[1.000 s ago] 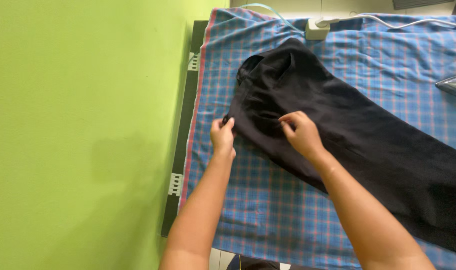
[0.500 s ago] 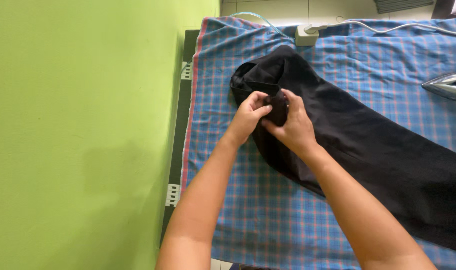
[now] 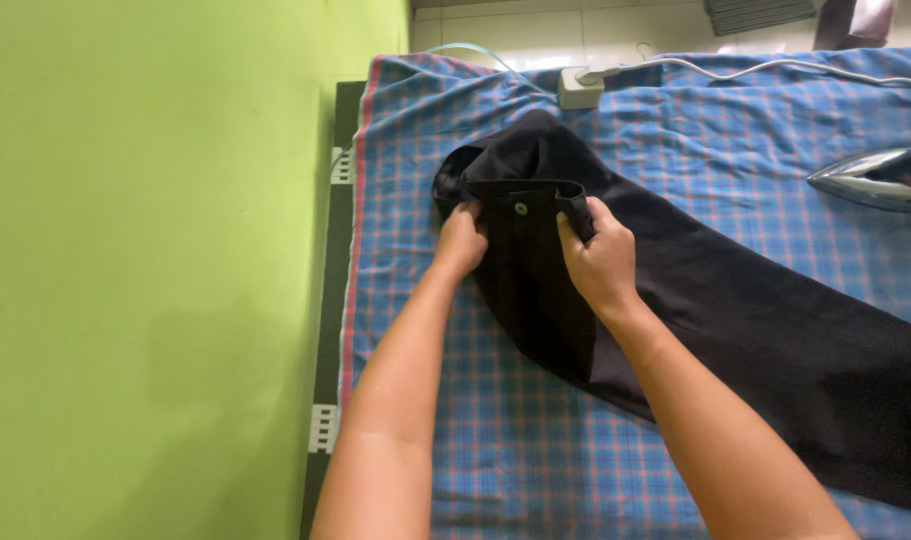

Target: The person irons a pair of black trousers on a checkered ironing board, smoothing the fabric and using a steam iron to remove wrinkles. After finishing the trousers, the person irons a pair of black shorts, folding and pressing them before placing them on a nearby chair.

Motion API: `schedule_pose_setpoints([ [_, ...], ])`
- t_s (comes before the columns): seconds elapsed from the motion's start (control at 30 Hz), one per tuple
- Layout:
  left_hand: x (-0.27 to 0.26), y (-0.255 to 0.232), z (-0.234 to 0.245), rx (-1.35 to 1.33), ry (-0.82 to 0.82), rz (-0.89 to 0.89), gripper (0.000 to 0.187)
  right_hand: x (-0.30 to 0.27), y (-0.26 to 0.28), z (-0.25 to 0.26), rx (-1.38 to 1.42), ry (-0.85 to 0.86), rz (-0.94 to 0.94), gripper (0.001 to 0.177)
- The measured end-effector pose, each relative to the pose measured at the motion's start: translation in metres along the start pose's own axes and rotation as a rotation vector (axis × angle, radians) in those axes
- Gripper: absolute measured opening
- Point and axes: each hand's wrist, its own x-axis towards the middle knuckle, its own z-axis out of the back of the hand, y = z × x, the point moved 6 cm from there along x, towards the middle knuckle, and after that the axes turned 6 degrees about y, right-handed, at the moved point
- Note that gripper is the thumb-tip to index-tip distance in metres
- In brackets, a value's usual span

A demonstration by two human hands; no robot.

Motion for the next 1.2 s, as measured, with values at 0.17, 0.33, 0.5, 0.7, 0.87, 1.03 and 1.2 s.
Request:
schedule_pose_setpoints([
  [0.17,0.015,-0.004,-0.054,-0.541,0.064,0.183,0.041,0.003,-0.011,0.011,0.017,-0.030,-0.066,0.017],
  [0.33,0.008,-0.016,-0.065,-0.901,0.121,0.467,0.042,0.004,-0.017,0.019,0.067,-0.061,-0.077,0.014],
  [0.5,-0.005,-0.020,-0.062,-0.674,0.354,0.481,0.038,-0.001,-0.018,0.023,0.075,-0.074,-0.133,0.013],
  [0.7,-0.050,0.011,0.003,-0.716,0.067,0.551,0.018,-0.013,0.011,0.018,-0.070,-0.196,0.144,0.015],
  [0.87,-0.115,0.046,0.079,-0.886,-0.369,0.625,0.012,-0.025,0.029,-0.035,0.051,-0.130,0.080,0.027],
  [1.03,-0.164,0.045,0.071,-1.105,-0.192,0.933,0.012,-0.054,0.045,-0.106,-0.026,0.017,0.085,0.029],
  [1.2,-0.164,0.016,0.081,-1.219,-0.161,0.759,0.010,-0.067,0.034,-0.132,-0.037,0.070,0.067,0.028],
])
